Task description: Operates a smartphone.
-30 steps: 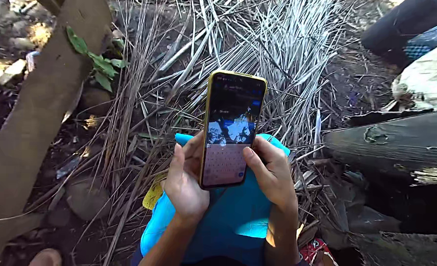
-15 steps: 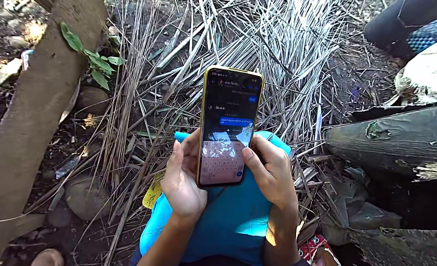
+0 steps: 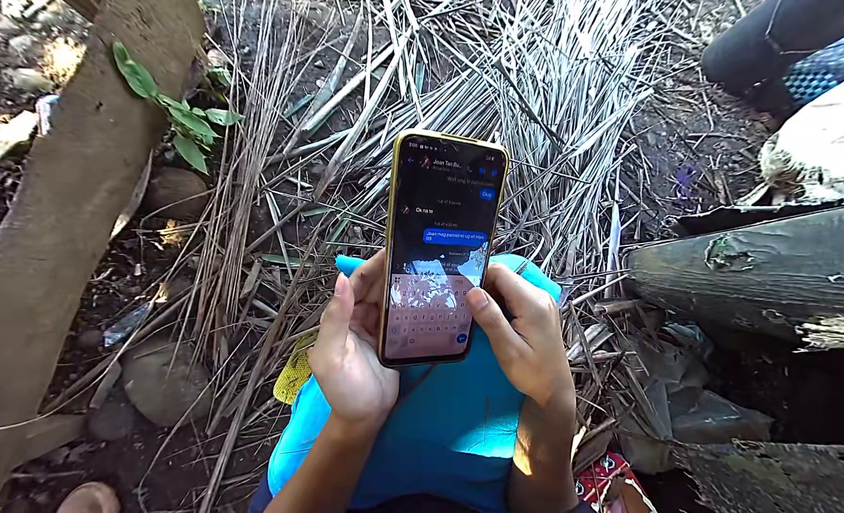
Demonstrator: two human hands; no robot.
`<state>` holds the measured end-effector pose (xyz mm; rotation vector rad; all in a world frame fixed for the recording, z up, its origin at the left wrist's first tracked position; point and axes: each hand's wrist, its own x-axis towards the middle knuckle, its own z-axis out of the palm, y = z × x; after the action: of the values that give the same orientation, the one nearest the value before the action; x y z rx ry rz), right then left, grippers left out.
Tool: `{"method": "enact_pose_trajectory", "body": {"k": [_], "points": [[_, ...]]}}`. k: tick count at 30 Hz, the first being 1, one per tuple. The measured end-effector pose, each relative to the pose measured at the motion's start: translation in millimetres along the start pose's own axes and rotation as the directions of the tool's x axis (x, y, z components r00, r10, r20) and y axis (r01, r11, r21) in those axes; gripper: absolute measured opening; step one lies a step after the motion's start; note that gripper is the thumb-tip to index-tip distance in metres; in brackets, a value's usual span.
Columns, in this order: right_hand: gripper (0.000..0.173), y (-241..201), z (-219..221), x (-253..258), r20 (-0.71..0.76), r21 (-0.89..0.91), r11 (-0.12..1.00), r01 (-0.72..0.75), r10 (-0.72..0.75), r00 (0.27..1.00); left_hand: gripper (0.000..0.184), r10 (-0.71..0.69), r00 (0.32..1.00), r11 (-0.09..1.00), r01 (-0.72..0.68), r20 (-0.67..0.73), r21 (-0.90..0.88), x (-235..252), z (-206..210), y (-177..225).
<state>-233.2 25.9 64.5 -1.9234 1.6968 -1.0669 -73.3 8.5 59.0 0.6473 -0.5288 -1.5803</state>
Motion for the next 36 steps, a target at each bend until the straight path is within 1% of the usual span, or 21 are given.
{"method": "enact_pose_trajectory", "body": {"k": [13, 36], "points": [[0.039, -0.3, 0.4, 0.5, -0.01, -0.04, 0.999, 0.003, -0.003, 1.0, 0.065, -0.01, 1.0, 1.0, 0.011, 0.023, -0.015, 0.2, -2.0, -0.4], [0.035, 1.7, 0.5, 0.7, -0.012, -0.015, 1.0, 0.023, -0.023, 1.0, 0.064, -0.007, 1.0, 1.0, 0.007, 0.023, -0.013, 1.0, -1.7, -0.7]]}}
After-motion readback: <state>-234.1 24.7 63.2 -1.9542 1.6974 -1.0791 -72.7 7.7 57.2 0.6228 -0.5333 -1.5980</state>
